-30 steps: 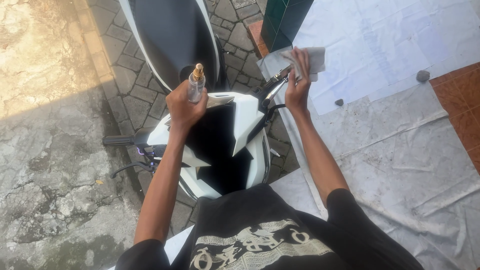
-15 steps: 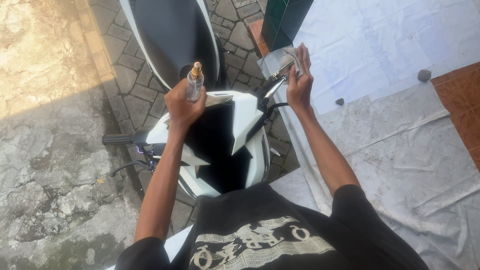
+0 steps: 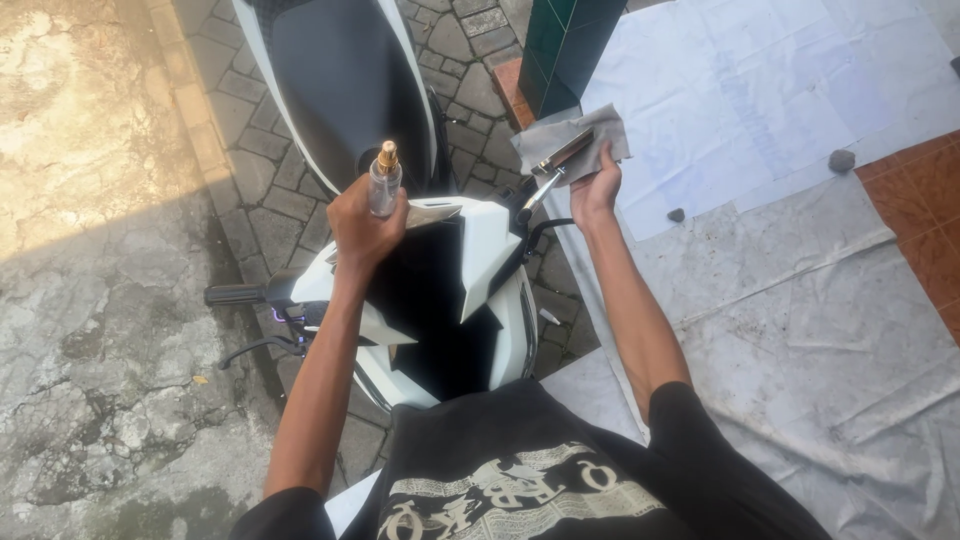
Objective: The person cleans a white motorcycle by spraying a liquid from a bottle onto the body and wiping it with a cloth. They clean the side panels, front fairing, and handlebar area, repeatedly spraying and wiping different sections of the motorcycle.
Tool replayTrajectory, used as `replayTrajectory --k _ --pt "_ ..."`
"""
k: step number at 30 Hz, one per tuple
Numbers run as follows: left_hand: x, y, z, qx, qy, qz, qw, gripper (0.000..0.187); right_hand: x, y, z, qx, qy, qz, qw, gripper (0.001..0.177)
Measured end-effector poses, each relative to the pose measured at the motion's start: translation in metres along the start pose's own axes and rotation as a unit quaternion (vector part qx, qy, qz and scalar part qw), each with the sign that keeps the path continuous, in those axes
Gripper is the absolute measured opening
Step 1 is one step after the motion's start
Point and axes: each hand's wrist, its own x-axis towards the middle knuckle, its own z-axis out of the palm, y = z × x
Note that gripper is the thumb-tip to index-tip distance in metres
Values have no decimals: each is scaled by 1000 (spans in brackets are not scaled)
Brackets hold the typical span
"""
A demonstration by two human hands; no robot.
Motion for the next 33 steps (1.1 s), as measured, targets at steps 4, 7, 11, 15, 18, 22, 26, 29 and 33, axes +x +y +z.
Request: replayTrajectory --k 4,7,11,15,18,22,26,29,33 --pt "-1 -1 2 -4 2 -1 1000 27 -46 8 36 46 11 120 992 52" --pt "1 3 0 3 6 -1 1000 28 -40 24 28 78 29 186 979 54" --pt "0 3 -1 -2 13 -6 1000 25 -68 -12 72 61 -30 238 969 52" --pt "1 8 -1 -7 27 -4 1000 24 -54 -16 71 39 -34 263 964 52" --pt "1 6 -2 3 25 9 1000 24 -24 -6 59 24 -14 273 961 48" --pt "-5 -2 -1 21 33 19 999 22 19 11 3 -23 11 235 972 48" --pt "-9 -13 3 38 30 23 999 22 2 2 19 -86 76 103 988 52" --pt "-11 -22 10 43 31 24 998 24 -16 -17 32 -214 148 -60 964 60" --pt "-13 -23 12 42 32 36 998 22 -88 -38 86 -618 -233 -358 660 42"
